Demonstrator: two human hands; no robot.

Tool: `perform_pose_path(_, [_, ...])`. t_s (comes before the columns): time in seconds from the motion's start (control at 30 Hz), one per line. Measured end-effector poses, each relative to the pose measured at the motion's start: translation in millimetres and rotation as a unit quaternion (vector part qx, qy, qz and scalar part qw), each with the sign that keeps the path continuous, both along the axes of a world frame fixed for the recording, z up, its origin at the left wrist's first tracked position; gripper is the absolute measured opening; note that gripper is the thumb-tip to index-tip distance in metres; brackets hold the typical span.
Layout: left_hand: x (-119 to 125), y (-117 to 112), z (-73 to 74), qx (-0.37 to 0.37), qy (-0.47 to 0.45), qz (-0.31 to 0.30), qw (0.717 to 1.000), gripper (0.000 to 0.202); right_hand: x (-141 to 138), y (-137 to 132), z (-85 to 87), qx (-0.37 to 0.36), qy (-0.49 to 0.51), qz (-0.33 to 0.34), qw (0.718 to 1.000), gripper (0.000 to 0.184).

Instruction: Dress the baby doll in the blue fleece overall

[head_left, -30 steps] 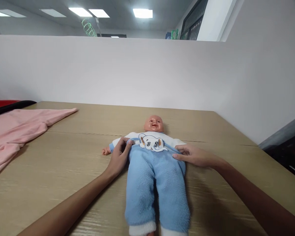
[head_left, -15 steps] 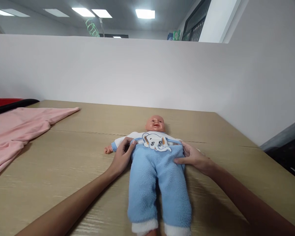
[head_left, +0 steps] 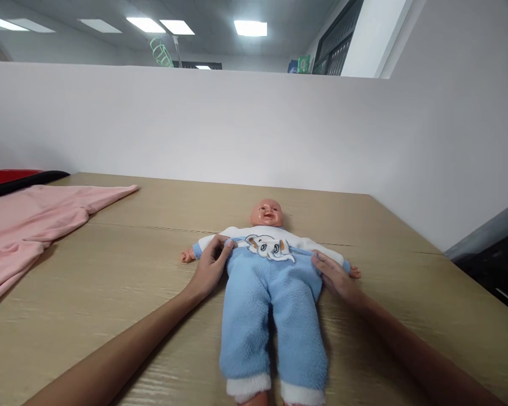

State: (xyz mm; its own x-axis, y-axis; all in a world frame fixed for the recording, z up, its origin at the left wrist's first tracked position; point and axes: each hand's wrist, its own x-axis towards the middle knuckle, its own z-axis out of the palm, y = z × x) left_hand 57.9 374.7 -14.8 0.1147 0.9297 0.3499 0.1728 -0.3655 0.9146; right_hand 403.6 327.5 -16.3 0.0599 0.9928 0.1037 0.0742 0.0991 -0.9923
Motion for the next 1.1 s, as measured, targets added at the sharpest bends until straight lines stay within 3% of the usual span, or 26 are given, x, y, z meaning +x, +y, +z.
perform_pose_path(0.17, [2, 1, -0.6, 0.005, -0.014, 0.009, 1.0, 0.033, -11, -6, 20.7, 0.021, -0.008, 0.026, 0.999, 0.035])
perform_pose_path(0.33, [3, 2, -0.7, 0.001, -0.015, 0.024, 1.0, 0.037, -18, -4, 35.5, 0.123, -0.184, 0.054, 0.974, 0.032])
perform_pose_path(0.43, [2, 1, -0.2, -0.004, -0.022, 0.018, 1.0, 0.036, -19, 5, 32.9, 0.119, -0.308, 0.03, 0.944, 0.036])
perform_pose_path(0.57, [1, -1, 0.7, -0.01, -0.025, 0.014, 1.0, 0.036, -23, 18, 32.5, 0.091, -0.375, -0.018, 0.922, 0.045])
perform_pose_path(0.73, [3, -4, 1.1, -0.008, -0.048, 0.03, 0.998, 0.032, -51, 43, 68.6, 0.207, -0.407, -0.071, 0.887, 0.027])
perform_pose_path(0.77, [3, -5, 1.1, -0.005, -0.051, 0.034, 0.998, 0.032, -62, 50, 78.9, 0.215, -0.399, -0.05, 0.89, 0.025])
perform_pose_path(0.83, [2, -7, 0.9, 0.002, -0.057, 0.036, 0.998, 0.03, -86, 68, 97.1, 0.208, -0.383, 0.054, 0.898, 0.023])
perform_pose_path(0.87, [2, -9, 0.6, 0.007, -0.061, 0.038, 0.997, 0.029, -99, 79, 103.9, 0.215, -0.398, 0.116, 0.884, 0.022])
perform_pose_path(0.93, [1, -11, -0.3, 0.021, -0.07, 0.037, 0.997, 0.025, -126, 103, 111.3, 0.24, -0.462, 0.225, 0.824, 0.021])
perform_pose_path(1.0, [0, -13, -1.1, 0.032, -0.074, 0.034, 0.996, 0.023, -152, 129, 110.9, 0.246, -0.483, 0.299, 0.785, 0.023])
perform_pose_path(1.1, [1, -12, -0.2, 0.029, -0.075, 0.029, 0.996, 0.021, -184, 162, 101.4, 0.226, -0.498, 0.413, 0.728, 0.044])
